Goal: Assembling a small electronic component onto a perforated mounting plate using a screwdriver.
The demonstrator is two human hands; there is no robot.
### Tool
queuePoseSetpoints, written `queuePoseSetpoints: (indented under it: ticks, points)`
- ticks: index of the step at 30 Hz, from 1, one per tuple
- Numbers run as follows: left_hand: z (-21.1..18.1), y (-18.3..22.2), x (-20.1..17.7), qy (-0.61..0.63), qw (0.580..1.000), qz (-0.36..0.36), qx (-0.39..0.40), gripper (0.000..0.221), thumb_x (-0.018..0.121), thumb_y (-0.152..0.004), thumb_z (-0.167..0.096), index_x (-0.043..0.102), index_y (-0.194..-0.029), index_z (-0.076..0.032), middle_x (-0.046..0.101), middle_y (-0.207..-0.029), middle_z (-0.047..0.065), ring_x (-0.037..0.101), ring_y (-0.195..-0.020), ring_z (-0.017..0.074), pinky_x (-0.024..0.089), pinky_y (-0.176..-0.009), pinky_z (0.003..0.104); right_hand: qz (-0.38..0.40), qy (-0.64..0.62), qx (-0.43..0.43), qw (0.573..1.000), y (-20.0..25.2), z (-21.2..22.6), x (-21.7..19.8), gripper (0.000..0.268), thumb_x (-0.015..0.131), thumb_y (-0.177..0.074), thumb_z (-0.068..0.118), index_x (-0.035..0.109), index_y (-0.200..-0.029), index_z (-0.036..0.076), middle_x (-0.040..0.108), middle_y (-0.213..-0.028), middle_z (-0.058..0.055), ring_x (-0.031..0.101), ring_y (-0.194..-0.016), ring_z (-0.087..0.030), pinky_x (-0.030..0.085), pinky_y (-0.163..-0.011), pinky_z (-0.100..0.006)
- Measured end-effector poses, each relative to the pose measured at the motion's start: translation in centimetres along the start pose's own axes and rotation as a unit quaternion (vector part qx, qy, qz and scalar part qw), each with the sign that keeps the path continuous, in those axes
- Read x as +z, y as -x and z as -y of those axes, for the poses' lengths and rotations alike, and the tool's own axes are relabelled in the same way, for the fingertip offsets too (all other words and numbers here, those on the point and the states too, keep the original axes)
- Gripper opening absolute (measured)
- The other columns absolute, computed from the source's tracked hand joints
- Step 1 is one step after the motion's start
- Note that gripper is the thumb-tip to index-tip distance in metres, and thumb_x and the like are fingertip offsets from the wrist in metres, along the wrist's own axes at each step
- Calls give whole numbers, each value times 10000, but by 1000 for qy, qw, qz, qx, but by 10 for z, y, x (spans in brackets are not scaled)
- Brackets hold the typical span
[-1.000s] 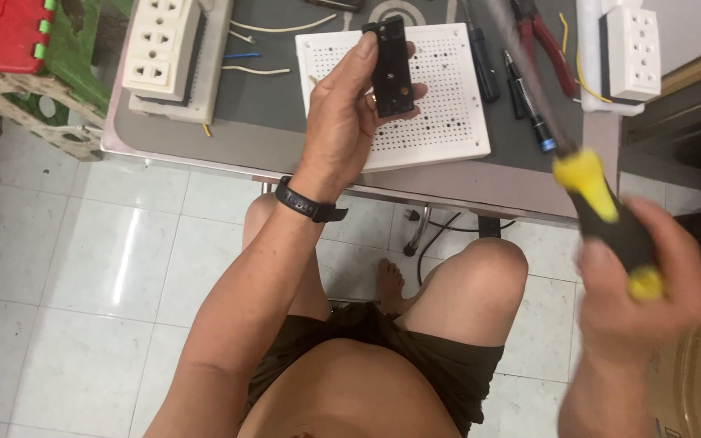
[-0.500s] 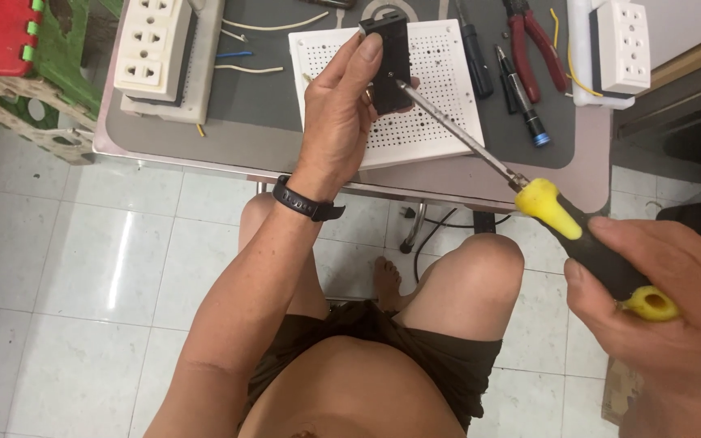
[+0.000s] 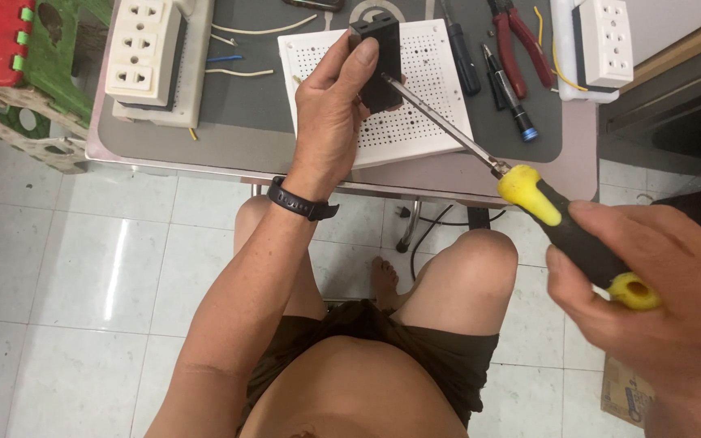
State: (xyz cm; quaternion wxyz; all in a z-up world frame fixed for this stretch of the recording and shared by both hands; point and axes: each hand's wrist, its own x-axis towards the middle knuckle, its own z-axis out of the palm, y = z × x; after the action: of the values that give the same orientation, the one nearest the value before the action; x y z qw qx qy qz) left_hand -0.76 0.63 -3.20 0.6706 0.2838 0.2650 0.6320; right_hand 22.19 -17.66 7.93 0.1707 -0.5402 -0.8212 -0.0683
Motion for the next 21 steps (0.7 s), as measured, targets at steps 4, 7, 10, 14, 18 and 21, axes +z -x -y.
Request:
queuePoseSetpoints:
  ticks: [4, 7, 10, 14, 18, 21]
  points:
    - [0, -1, 2, -37, 999, -27, -1, 522, 760, -760, -273, 661, -1205, -18, 682, -956, 66, 664, -806, 211, 642, -632, 390, 31, 73, -22, 997, -6, 8, -7, 368, 823, -827, 110, 701, -1159, 9, 686, -1018, -230, 654, -852, -299, 524, -677, -374]
    - [-1, 2, 7, -83, 995, -47, -5, 484, 753, -753, -184, 661, -1197, -12, 675, -951, 57, 642, -821, 193, 678, -644, 398, 71, 156, -48, 984, -8, 3, -17, 430, 805, -815, 177, 662, -1221, 174, 626, -1050, -191, 603, -797, -299, 498, -688, -390]
    - [-3, 5, 13, -140, 989, -49, 4, 434, 738, -751, -138, 680, -1161, -8, 663, -923, 46, 599, -779, 154, 681, -602, 362, 146, 282, -39, 947, -13, -1, -17, 417, 735, -824, 348, 634, -1228, 365, 594, -1002, -67, 572, -734, -289, 443, -680, -378]
    - [-2, 5, 14, -203, 978, -30, 30, 351, 720, -756, -160, 709, -1081, -27, 656, -845, 46, 625, -726, 146, 692, -569, 335, 103, 225, -95, 964, -12, -26, -9, 377, 741, -860, 232, 623, -1208, 319, 610, -1084, -128, 546, -696, -341, 456, -634, -416]
    - [-2, 5, 20, -193, 980, -49, 20, 199, 714, -751, -111, 724, -933, -30, 562, -700, -10, 486, -614, 86, 610, -499, 273, 36, 184, -74, 979, -7, -14, -4, 268, 818, -989, 253, 696, -1222, 200, 689, -1123, -34, 698, -929, -163, 491, -633, -270]
    - [3, 4, 17, -313, 945, -19, 89, 76, 702, -739, -142, 682, -781, -83, 620, -727, -45, 504, -673, 52, 504, -503, 228, 30, -35, 21, 999, -22, 8, -6, 330, 820, -921, -47, 725, -1235, -76, 736, -943, -161, 605, -656, -133, 479, -483, -217]
